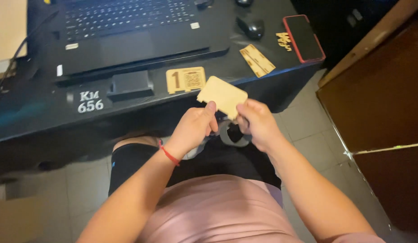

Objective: The person sits on the floor and sands the edges and surfaces of small, light-colored wooden pieces using a roll of grey sandpaper. They handle several pieces, including one with a QR code, and place the sanded items on a nearby black surface.

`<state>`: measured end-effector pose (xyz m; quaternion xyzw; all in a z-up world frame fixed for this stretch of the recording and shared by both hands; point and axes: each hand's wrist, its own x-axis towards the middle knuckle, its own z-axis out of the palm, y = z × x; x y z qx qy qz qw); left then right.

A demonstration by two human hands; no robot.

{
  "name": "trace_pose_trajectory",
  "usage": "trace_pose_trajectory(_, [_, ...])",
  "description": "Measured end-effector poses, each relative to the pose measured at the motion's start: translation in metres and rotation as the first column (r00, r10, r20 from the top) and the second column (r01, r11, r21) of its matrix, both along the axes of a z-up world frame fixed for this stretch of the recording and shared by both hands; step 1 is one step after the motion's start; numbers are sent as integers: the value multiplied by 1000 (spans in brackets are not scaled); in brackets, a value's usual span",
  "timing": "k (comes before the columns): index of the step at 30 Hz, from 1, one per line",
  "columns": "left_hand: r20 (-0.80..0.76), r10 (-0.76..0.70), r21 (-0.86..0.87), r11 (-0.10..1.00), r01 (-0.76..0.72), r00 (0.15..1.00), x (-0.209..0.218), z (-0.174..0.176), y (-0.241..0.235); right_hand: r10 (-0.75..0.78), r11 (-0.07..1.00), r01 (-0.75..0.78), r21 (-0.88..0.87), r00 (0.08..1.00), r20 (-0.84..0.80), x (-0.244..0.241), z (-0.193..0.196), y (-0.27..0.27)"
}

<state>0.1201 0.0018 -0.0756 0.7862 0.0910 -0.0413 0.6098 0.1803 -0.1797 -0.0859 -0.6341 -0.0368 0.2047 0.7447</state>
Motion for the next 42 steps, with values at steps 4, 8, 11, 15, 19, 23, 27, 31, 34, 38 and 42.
trace_pose_trajectory(4, [-20, -115, 128, 985, 116, 993, 7, 16, -10, -22, 992, 18, -123, 999, -34, 45, 6, 5])
trace_pose_trajectory(8, [-8, -214, 281, 937, 208, 977, 8, 30, -17, 0, 977, -8, -214, 999, -36, 63, 9, 19])
trace_pose_trajectory(11, [176, -251, 380, 909, 169, 952, 17, 22, -9, 168, 574, 222, -788, 910, 379, 75, 3, 8])
trace_pose_trajectory(15, [152, -223, 388, 909, 149, 963, 23, 33, -2, 133, 421, 399, -814, 861, 491, 82, 32, -14])
trace_pose_trajectory(19, [146, -299, 366, 902, 229, 943, 18, 25, -6, 195, 264, 329, -907, 902, 384, 96, 63, -24])
trace_pose_trajectory(23, [29, -355, 311, 892, 329, 935, 4, 37, -11, 312, 236, 300, -924, 877, 365, 112, 71, -25])
trace_pose_trajectory(27, [45, -332, 316, 900, 301, 942, -7, 20, -2, 358, 305, 356, -883, 817, 453, 112, 67, -38])
trace_pose_trajectory(31, [179, -170, -30, 984, 178, 969, -11, 7, 11, 162, 798, 159, -581, 872, 461, 79, 62, -54])
trace_pose_trajectory(34, [310, -20, -321, 939, 124, 950, -18, 8, 2, 194, 967, -147, -208, 955, 223, 14, 51, -40])
trace_pose_trajectory(38, [390, 159, -494, 868, 61, 907, -33, 24, -18, 282, 950, -288, 122, 958, 58, -46, 29, -15])
trace_pose_trajectory(42, [246, 313, -663, 745, -76, 917, -43, 17, -16, 282, 957, -290, 4, 932, 228, -55, 36, -14])
